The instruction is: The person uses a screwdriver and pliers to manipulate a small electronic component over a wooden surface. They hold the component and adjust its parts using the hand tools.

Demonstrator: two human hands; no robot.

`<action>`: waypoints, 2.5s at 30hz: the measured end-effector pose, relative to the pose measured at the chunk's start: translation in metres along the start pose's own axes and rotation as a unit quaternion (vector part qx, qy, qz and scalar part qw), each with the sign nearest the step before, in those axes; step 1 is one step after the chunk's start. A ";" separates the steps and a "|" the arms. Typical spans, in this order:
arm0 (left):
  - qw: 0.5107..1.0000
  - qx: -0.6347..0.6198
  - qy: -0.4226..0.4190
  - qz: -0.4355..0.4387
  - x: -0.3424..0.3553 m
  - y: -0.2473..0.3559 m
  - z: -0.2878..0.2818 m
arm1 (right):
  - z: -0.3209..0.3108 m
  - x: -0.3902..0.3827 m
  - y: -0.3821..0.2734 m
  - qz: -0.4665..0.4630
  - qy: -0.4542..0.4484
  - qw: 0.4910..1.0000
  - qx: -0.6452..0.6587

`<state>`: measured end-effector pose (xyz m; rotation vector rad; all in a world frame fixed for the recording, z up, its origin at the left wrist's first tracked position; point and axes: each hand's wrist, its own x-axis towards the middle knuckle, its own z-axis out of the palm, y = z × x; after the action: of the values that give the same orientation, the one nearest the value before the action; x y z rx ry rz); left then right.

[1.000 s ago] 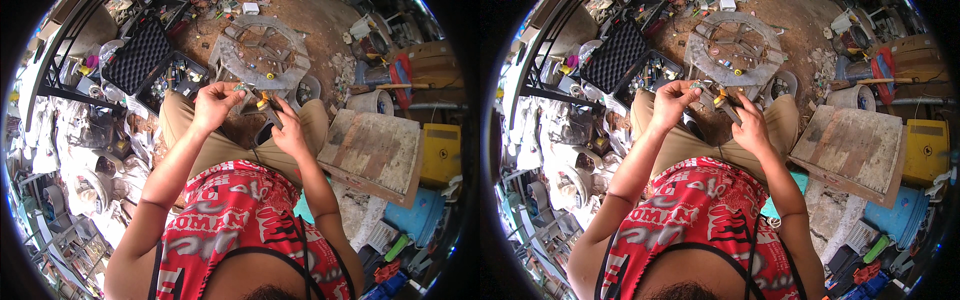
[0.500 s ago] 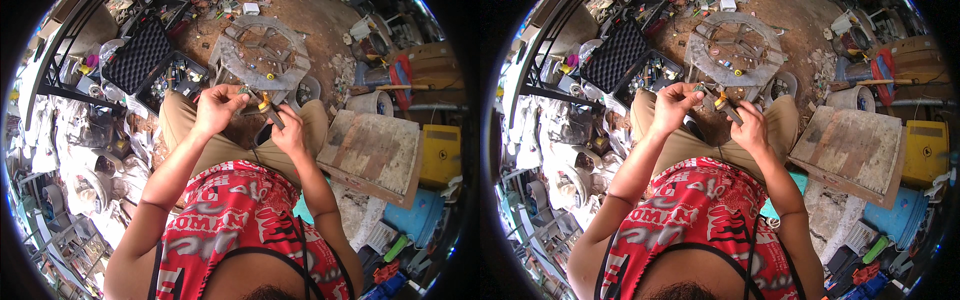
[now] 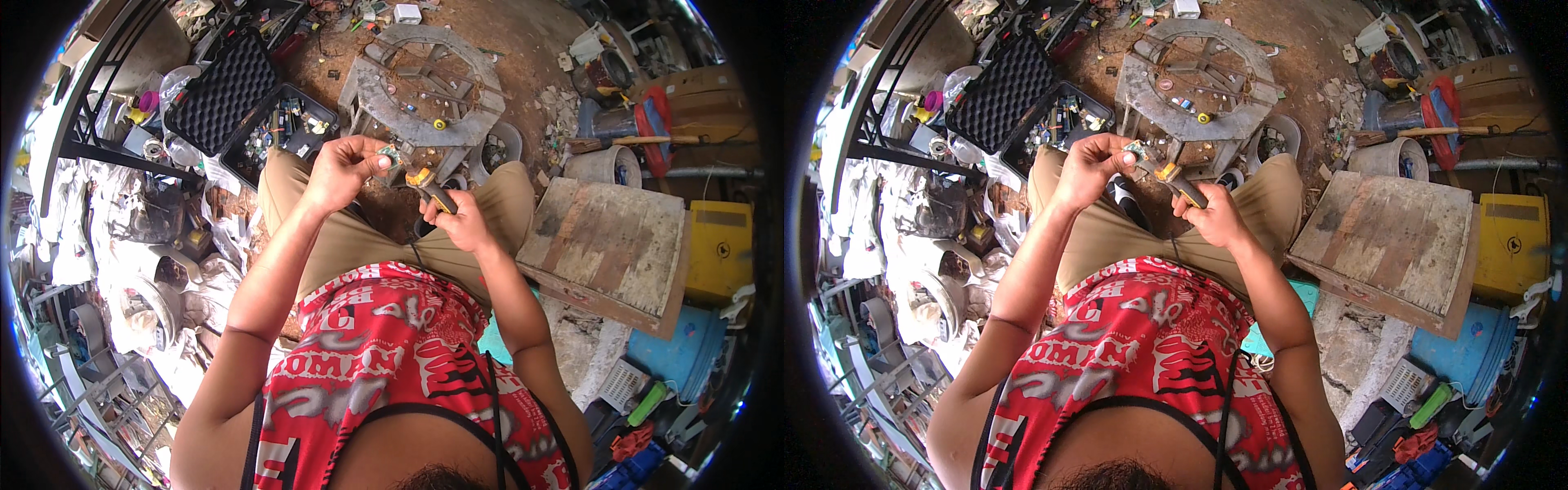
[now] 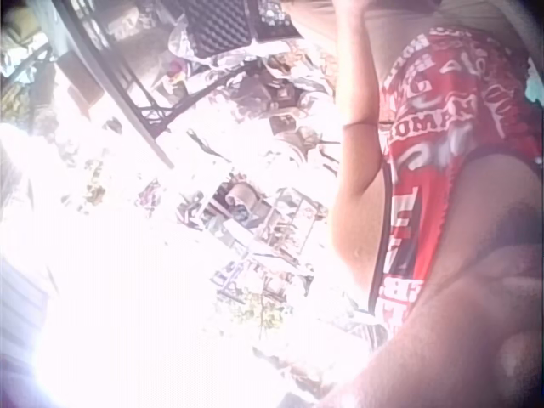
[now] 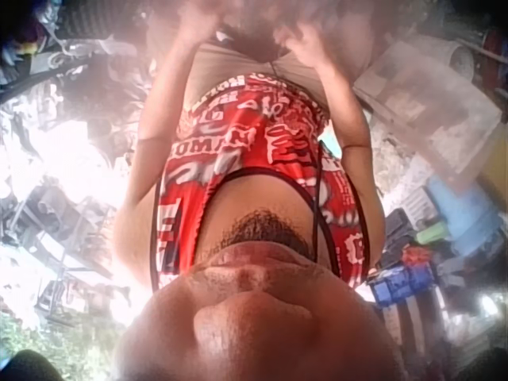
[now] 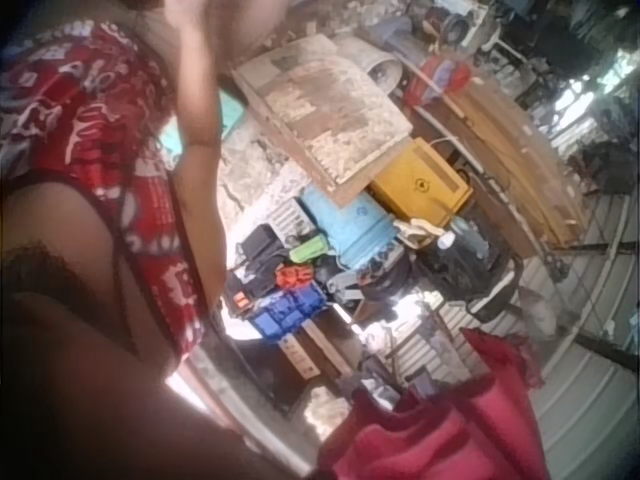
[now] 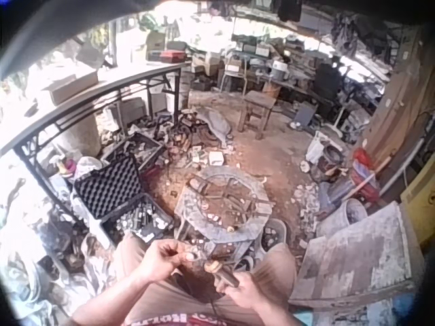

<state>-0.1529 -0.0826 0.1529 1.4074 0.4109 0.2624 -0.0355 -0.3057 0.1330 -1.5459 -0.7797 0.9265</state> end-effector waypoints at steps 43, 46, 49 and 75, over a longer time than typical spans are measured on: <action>0.979 -0.171 0.109 -0.032 -0.018 -0.023 -0.018 | 0.007 0.164 0.100 0.002 0.150 0.848 -0.508; 0.980 -0.167 0.101 -0.030 -0.017 -0.019 -0.016 | -0.001 0.168 0.110 0.041 0.113 0.837 -0.534; 0.981 -0.166 0.094 -0.029 -0.017 -0.017 -0.015 | 0.001 0.163 0.111 0.022 0.134 0.834 -0.535; 0.997 -0.079 0.018 -0.016 -0.021 -0.038 0.025 | -0.240 0.028 0.086 0.065 0.501 0.863 -0.029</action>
<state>-0.1635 -0.1193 0.1204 1.2414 0.4318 0.2884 0.1887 -0.4079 0.0621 -1.8514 0.0569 0.0859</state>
